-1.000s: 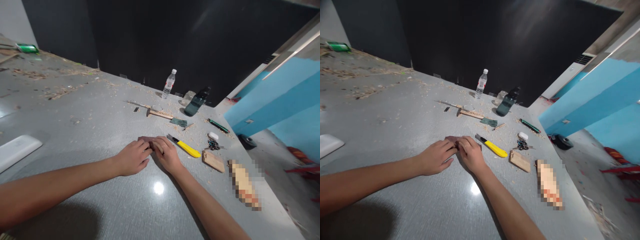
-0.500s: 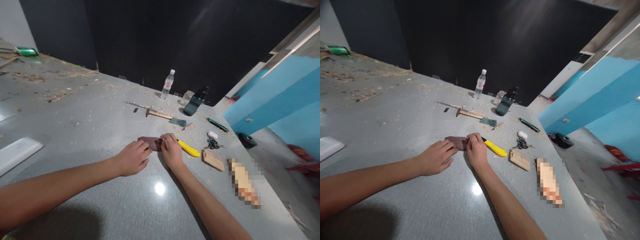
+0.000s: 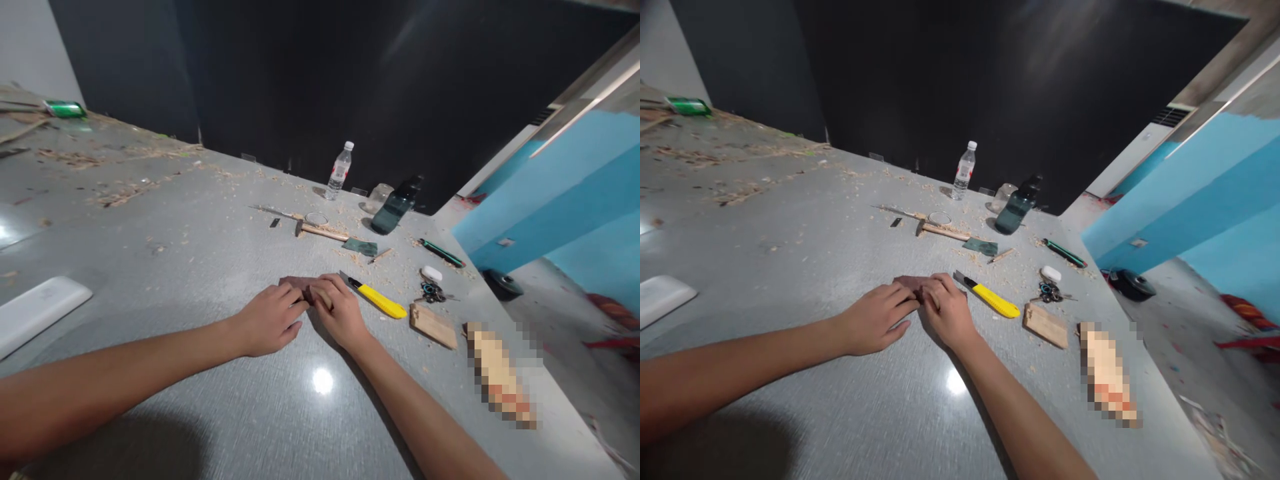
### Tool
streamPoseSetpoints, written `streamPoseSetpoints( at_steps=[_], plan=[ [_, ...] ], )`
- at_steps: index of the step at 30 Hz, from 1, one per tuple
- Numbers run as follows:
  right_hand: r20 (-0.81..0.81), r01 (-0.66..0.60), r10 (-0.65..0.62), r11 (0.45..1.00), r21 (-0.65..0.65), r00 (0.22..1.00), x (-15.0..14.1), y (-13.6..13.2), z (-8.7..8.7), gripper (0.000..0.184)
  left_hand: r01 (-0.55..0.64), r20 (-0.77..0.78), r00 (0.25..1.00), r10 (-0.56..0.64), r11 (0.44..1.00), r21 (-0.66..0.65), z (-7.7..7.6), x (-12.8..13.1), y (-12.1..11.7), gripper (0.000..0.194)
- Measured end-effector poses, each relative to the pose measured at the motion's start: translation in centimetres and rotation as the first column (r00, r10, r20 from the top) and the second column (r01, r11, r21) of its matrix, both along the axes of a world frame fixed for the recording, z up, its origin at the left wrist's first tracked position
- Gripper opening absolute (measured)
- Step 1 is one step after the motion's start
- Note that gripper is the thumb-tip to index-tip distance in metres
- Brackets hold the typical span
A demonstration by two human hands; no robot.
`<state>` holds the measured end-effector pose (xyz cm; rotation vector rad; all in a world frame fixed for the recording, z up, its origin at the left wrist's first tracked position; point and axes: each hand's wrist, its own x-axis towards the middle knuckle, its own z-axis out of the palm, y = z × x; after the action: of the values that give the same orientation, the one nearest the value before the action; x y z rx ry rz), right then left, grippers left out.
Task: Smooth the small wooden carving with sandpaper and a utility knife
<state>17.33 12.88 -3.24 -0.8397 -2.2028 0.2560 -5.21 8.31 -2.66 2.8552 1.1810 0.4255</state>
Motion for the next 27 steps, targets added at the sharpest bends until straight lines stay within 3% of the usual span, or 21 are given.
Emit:
streamPoseSetpoints(
  at_steps=[8, 16, 23, 27],
  plan=[
    [0.069, 0.035, -0.033, 0.999, -0.024, 0.997, -0.28, -0.18, 0.29, 0.020, -0.003, 0.019, 1.000, 0.002, 1.000, 0.014, -0.07, 0.01, -0.01, 0.036],
    [0.106, 0.238, -0.232, 0.970, -0.055, 0.967, 0.22, 0.32, -0.50, 0.023, -0.002, -0.005, 1.000, 0.002, 0.999, -0.032, 0.27, 0.06, 0.06, 0.035],
    [0.133, 0.101, -0.090, 0.992, -0.075, 0.987, -0.09, 0.15, -0.24, 0.024, 0.004, -0.001, 1.000, -0.004, 1.000, -0.022, 0.15, 0.04, 0.03, 0.037],
    [0.116, 0.186, -0.178, 0.980, -0.063, 0.977, -0.02, 0.17, -0.39, 0.024, 0.007, 0.006, 1.000, -0.006, 0.999, -0.039, 0.28, 0.06, 0.03, 0.035]
  ],
)
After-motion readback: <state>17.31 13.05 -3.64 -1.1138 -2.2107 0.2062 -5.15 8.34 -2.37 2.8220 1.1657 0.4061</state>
